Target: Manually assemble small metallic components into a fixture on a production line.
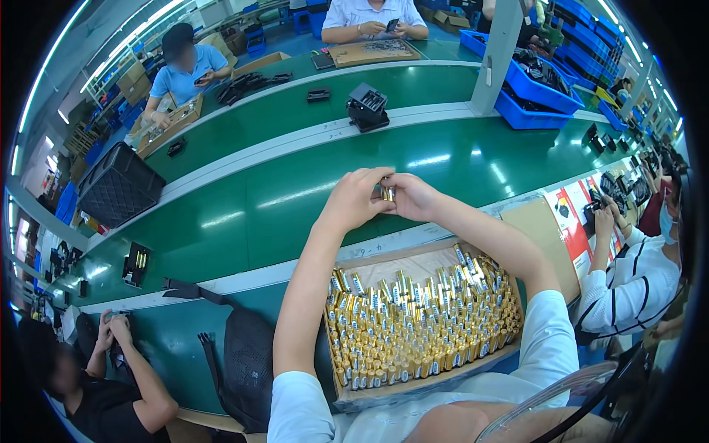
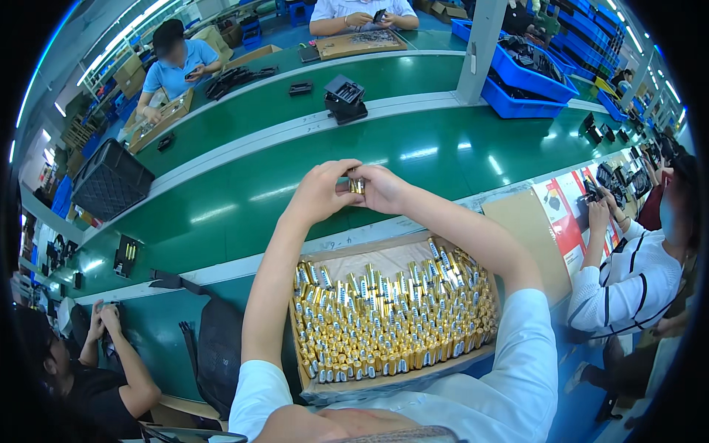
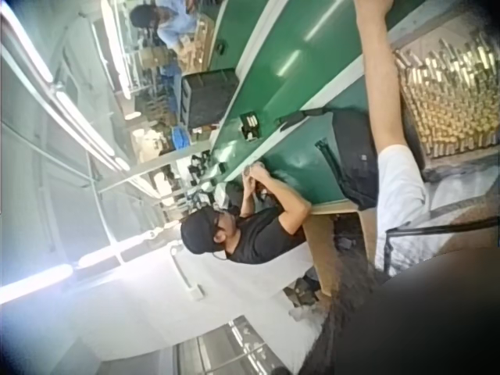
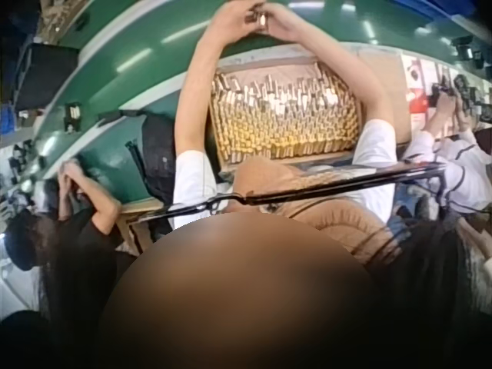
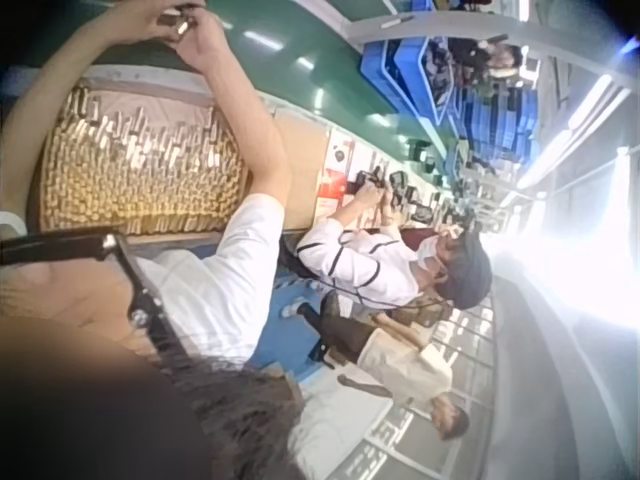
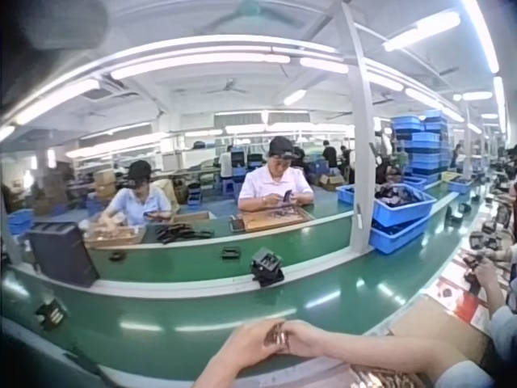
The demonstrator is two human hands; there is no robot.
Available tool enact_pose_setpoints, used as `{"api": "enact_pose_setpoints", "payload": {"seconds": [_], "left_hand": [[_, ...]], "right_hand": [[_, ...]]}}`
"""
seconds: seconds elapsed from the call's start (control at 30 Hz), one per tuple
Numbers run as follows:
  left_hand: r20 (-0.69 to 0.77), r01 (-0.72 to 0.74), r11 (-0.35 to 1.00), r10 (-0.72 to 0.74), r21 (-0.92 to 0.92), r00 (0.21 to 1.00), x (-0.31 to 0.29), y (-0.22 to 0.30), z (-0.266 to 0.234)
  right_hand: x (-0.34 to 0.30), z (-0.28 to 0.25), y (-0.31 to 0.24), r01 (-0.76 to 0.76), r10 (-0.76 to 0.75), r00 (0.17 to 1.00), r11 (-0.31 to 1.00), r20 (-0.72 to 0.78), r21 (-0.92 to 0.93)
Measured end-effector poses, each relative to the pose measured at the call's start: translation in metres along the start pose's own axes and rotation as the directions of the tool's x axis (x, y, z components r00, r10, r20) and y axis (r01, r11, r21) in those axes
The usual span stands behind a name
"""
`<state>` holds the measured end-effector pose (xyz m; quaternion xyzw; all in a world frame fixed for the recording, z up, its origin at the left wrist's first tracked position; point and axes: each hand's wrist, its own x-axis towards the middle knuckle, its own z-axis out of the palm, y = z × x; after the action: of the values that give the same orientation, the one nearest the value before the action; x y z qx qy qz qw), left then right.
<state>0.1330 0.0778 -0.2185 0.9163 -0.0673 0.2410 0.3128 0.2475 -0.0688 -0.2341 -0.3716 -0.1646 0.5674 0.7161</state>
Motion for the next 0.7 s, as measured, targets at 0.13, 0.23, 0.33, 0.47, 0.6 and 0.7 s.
{"api": "enact_pose_setpoints", "payload": {"seconds": [0.13,0.23,0.33,0.47,0.6,0.7], "left_hand": [[-0.004,0.021,0.999,-0.021,-0.03,1.0,0.0,-0.004,0.001],[-0.005,0.023,0.999,-0.024,-0.047,1.0,0.0,-0.005,0.001],[-0.001,0.015,0.998,-0.015,-0.069,1.0,-0.001,-0.005,0.0],[0.033,0.039,0.997,-0.037,-0.072,0.999,0.001,0.0,-0.002],[0.001,0.016,0.998,-0.016,-0.068,1.0,-0.001,-0.003,0.0],[-0.047,-0.014,0.998,0.011,-0.064,0.999,-0.002,-0.005,0.002]], "right_hand": [[0.0,0.013,0.0,0.017,-0.021,0.999,0.996,-0.046,-0.088],[-0.001,0.014,0.001,0.029,-0.037,0.998,0.991,-0.058,-0.131],[0.0,0.012,0.003,0.051,-0.06,0.997,0.984,-0.046,-0.17],[0.003,0.001,0.003,0.073,-0.074,0.997,0.98,0.001,-0.183],[0.002,0.006,0.003,0.074,-0.077,0.997,0.984,-0.013,-0.162],[0.002,0.01,0.002,0.063,-0.069,0.997,0.988,-0.042,-0.14]]}}
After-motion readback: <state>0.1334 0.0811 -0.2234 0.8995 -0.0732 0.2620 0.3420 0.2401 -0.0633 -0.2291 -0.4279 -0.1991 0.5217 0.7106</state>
